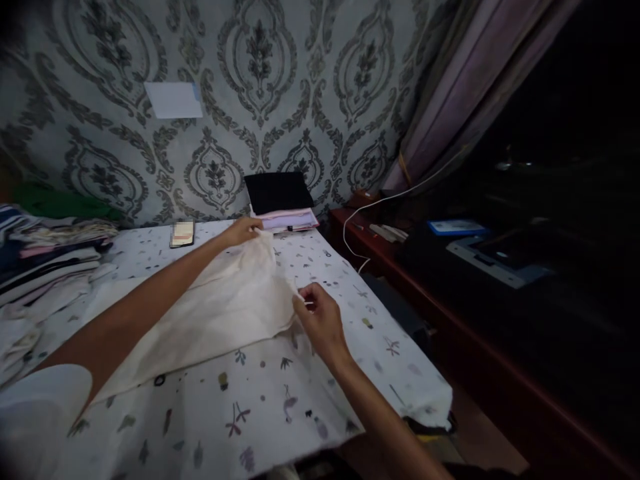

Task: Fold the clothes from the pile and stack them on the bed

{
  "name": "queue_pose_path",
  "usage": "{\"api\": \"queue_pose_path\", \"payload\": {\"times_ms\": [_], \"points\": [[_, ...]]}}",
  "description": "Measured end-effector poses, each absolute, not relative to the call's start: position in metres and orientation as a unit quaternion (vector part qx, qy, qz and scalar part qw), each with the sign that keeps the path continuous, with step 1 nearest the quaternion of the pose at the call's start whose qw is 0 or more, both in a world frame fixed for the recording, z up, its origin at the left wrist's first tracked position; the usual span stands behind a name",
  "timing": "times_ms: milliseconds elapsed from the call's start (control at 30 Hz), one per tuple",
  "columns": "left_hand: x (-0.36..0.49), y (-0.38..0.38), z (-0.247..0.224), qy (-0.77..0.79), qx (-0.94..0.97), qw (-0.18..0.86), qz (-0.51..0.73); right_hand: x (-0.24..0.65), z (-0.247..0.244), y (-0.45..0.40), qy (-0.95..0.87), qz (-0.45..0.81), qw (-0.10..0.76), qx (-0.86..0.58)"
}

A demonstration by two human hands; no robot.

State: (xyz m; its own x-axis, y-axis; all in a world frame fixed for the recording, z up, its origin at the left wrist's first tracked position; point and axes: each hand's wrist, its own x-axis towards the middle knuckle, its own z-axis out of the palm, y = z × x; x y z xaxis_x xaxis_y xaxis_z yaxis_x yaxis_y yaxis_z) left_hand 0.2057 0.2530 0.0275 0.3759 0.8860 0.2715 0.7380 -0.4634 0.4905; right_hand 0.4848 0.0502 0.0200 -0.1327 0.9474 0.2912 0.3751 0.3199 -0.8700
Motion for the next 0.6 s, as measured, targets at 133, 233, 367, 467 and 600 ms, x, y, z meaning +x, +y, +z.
{"api": "queue_pose_path", "payload": {"times_ms": [133, 233, 367, 467, 600], "points": [[0.128, 0.206, 0.041, 0.520, 0.791, 0.149, 0.287, 0.433, 0.035, 0.019, -0.797, 0.271, 0.418, -0.342], [0.083, 0.160, 0.022, 0.547, 0.773, 0.159, 0.281, 0.397, 0.017, 0.001, -0.884, 0.215, 0.332, -0.251], [0.061, 0.120, -0.014, 0.579, 0.754, 0.161, 0.264, 0.371, -0.015, -0.011, -0.944, 0.115, 0.224, -0.215], [0.060, 0.112, -0.024, 0.591, 0.749, 0.150, 0.259, 0.369, -0.022, -0.012, -0.944, 0.105, 0.218, -0.224], [0.062, 0.109, -0.017, 0.604, 0.743, 0.123, 0.260, 0.369, -0.017, -0.010, -0.925, 0.152, 0.256, -0.236]]}}
